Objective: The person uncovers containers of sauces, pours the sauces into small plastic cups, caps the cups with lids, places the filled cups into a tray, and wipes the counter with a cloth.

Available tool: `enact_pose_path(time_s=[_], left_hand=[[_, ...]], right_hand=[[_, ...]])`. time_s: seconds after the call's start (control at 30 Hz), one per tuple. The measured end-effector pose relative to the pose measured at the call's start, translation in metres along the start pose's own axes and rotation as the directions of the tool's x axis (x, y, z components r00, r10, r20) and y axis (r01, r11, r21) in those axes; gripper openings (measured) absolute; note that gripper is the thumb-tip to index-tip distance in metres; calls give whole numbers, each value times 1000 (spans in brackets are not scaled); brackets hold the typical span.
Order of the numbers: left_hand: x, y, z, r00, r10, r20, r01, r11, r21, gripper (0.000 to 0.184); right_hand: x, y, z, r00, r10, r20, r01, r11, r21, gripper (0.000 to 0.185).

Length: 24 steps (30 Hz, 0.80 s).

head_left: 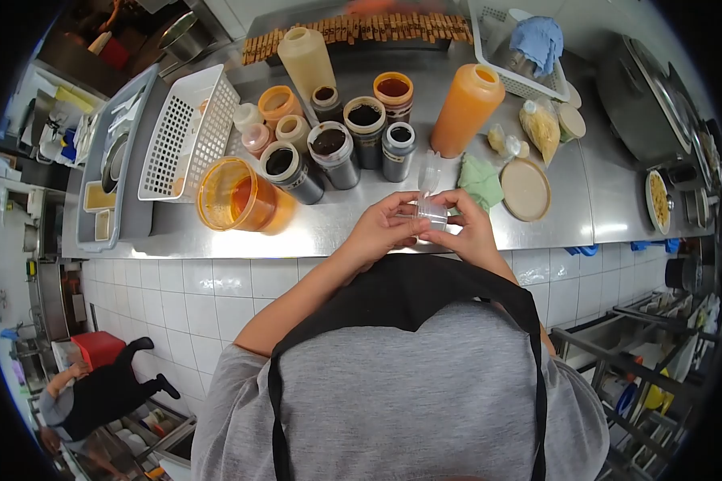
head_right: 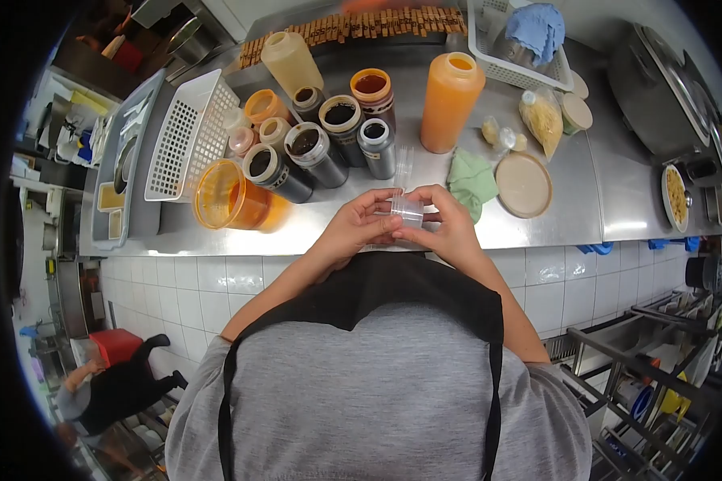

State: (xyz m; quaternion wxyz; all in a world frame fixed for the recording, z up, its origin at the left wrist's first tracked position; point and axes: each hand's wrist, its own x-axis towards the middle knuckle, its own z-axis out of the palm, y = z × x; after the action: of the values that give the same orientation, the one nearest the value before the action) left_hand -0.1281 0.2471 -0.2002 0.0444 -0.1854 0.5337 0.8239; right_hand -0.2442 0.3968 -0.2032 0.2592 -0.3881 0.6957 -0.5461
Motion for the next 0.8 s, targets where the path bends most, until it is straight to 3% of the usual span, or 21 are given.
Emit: enact_pose_path(time_s=[0.13, 0.2, 0.3, 0.37, 0.47, 0.57, 0.6, 0.63, 0.7, 0.8], left_hand=[[-3, -4, -5, 1000, 0, -14, 0, 1000, -4, 50], [-3, -9, -16, 999, 17, -30, -16, 1000, 12, 49], [0, -20, -21, 999, 11, -34, -10, 999, 41, 49], [7, -25, -19, 999, -4, -53, 7, 997, 72, 52], [14, -23, -19, 997, -59, -45, 60, 998, 17, 52], [16, -24, -16, 992, -128, -17, 126, 990, -69, 50], [17, -25, -15, 991, -133, -14, 132, 989, -66, 50], [17, -25, -13, 990, -141, 7, 141, 988, -64, 49], [17, -24, -9, 988, -154, 31, 156, 986, -61, 49], [16, -22, -8, 986, -160, 46, 163, 985, -52, 47]], right_hand=[[-7, 10, 1, 1000, 3, -18, -4, 1000, -27, 46], [-9, 28, -9, 968, -54, -245, 48, 998, -28, 45], [-1, 56, -26, 968, -135, -211, 101, 981, -165, 48], [6, 50, -24, 981, -90, -171, 44, 966, -256, 51], [13, 46, -12, 886, -332, -325, 185, 894, -409, 57], [-3, 32, -15, 909, -358, -212, 252, 880, -403, 57], [-8, 24, -13, 973, -212, -91, 185, 953, -240, 52], [-12, 21, -9, 973, -208, -97, 180, 954, -239, 52], [-18, 17, -1, 986, -164, 40, 168, 975, -145, 45], [-21, 19, -3, 992, -123, -15, 122, 990, -64, 41]])
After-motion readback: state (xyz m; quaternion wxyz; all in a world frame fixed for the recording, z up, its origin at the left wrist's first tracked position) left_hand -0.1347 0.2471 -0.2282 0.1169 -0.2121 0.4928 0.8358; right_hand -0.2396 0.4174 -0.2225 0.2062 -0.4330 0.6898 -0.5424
